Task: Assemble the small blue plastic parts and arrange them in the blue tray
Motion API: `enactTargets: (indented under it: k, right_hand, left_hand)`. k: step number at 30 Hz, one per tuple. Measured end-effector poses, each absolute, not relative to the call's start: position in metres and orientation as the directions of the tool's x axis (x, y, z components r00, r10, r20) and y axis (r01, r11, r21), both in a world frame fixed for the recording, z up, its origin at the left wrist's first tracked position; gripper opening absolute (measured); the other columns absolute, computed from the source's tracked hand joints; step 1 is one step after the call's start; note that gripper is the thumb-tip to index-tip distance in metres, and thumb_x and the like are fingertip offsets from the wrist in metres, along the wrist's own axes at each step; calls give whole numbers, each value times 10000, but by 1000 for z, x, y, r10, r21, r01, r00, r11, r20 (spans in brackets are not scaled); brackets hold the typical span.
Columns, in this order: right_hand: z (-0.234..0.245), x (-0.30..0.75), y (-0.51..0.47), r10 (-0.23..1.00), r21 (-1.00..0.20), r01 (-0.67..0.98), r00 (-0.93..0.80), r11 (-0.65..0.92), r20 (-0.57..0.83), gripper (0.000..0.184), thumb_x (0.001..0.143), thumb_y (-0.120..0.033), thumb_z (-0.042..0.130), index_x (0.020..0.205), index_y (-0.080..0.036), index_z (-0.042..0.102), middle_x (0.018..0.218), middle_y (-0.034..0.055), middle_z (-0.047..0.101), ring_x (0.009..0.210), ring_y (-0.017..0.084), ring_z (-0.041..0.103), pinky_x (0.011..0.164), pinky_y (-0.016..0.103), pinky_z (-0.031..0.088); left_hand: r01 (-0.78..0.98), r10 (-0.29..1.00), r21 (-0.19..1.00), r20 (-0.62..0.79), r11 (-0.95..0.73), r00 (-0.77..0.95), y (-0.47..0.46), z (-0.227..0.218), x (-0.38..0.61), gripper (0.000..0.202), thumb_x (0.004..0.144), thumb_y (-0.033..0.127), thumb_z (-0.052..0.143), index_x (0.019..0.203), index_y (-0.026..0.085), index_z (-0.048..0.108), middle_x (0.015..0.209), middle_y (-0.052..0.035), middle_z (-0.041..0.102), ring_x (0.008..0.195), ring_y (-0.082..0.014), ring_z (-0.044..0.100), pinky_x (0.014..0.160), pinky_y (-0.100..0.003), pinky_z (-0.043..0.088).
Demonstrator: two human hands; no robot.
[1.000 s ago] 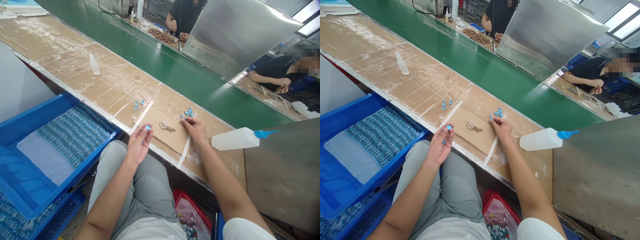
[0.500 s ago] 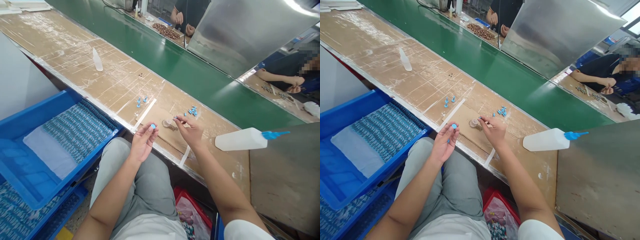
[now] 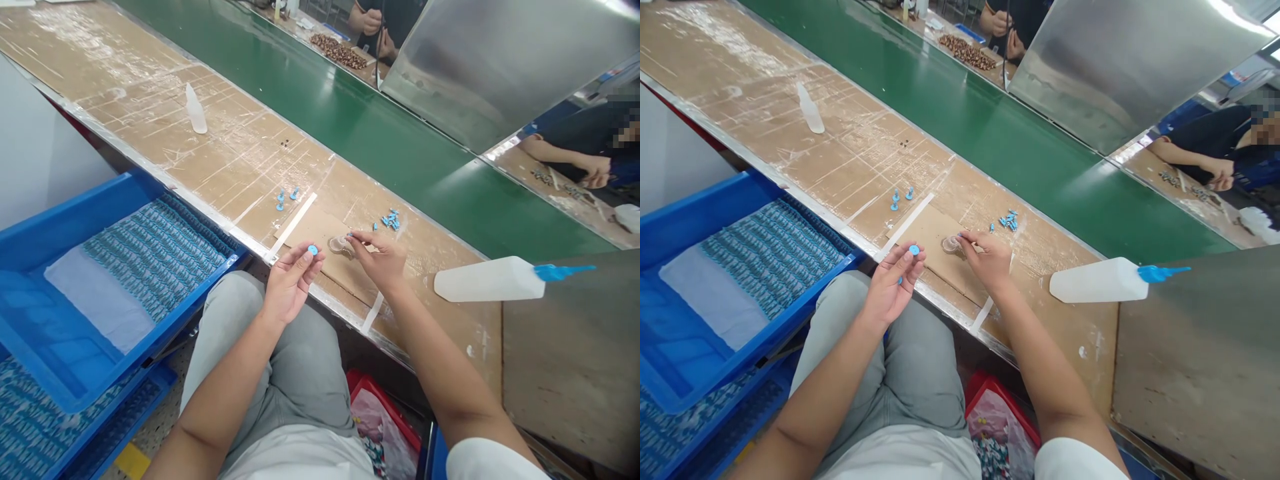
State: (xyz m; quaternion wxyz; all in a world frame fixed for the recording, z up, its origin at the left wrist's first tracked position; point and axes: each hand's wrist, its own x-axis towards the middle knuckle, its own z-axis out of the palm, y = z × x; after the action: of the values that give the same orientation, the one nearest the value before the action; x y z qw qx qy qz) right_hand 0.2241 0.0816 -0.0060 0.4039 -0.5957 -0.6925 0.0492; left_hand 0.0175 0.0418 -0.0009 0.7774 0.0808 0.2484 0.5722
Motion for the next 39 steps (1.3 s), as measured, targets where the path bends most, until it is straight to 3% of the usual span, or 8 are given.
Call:
enactTargets:
  k: [4, 9, 15, 22, 39]
  right_hand:
    - [-4, 217, 78, 830, -690, 679, 218, 249, 513, 195, 773, -364, 724, 893, -213, 749, 882, 47, 755, 785, 187, 701, 744, 330, 557]
    - [7, 199, 67, 859, -907, 384, 391, 173, 329, 254, 726, -343, 774, 930, -195, 742, 876, 46, 757, 788, 194, 718, 763, 352, 585]
    - [29, 157, 37, 878, -965, 117, 400, 234, 261, 200, 715, -284, 795, 893, -213, 737, 895, 21, 759, 831, 194, 728, 827, 369, 604]
    - [25, 135, 23, 884, -963, 94, 383, 253, 269, 192, 730, -250, 786, 914, -222, 740, 898, 12, 758, 818, 190, 729, 801, 367, 619]
    - [22, 127, 23, 861, -943, 162, 386, 291, 332, 181, 737, -196, 776, 913, -229, 748, 904, 4, 760, 799, 181, 732, 791, 345, 622]
  left_hand:
    - [-841, 926, 427, -317, 333, 205, 42, -1, 20, 211, 740, 175, 754, 947, 163, 718, 954, -34, 744, 870, -112, 707, 781, -174, 553]
    - [-823, 925, 459, -326, 334, 194, 41, -3, 23, 235, 729, 224, 770, 950, 166, 719, 968, -39, 747, 904, -137, 709, 793, -198, 551]
    - [-806, 926, 476, -303, 351, 224, 37, -3, 26, 264, 704, 242, 792, 951, 170, 730, 972, -52, 752, 910, -158, 713, 808, -217, 543]
    - [-815, 939, 475, -247, 332, 239, 34, -3, 28, 221, 719, 222, 780, 934, 183, 747, 984, -46, 755, 918, -141, 711, 838, -204, 536]
    - [-835, 948, 469, -265, 286, 176, 35, -3, 26, 234, 673, 202, 809, 899, 171, 759, 944, -51, 760, 887, -140, 712, 859, -232, 555]
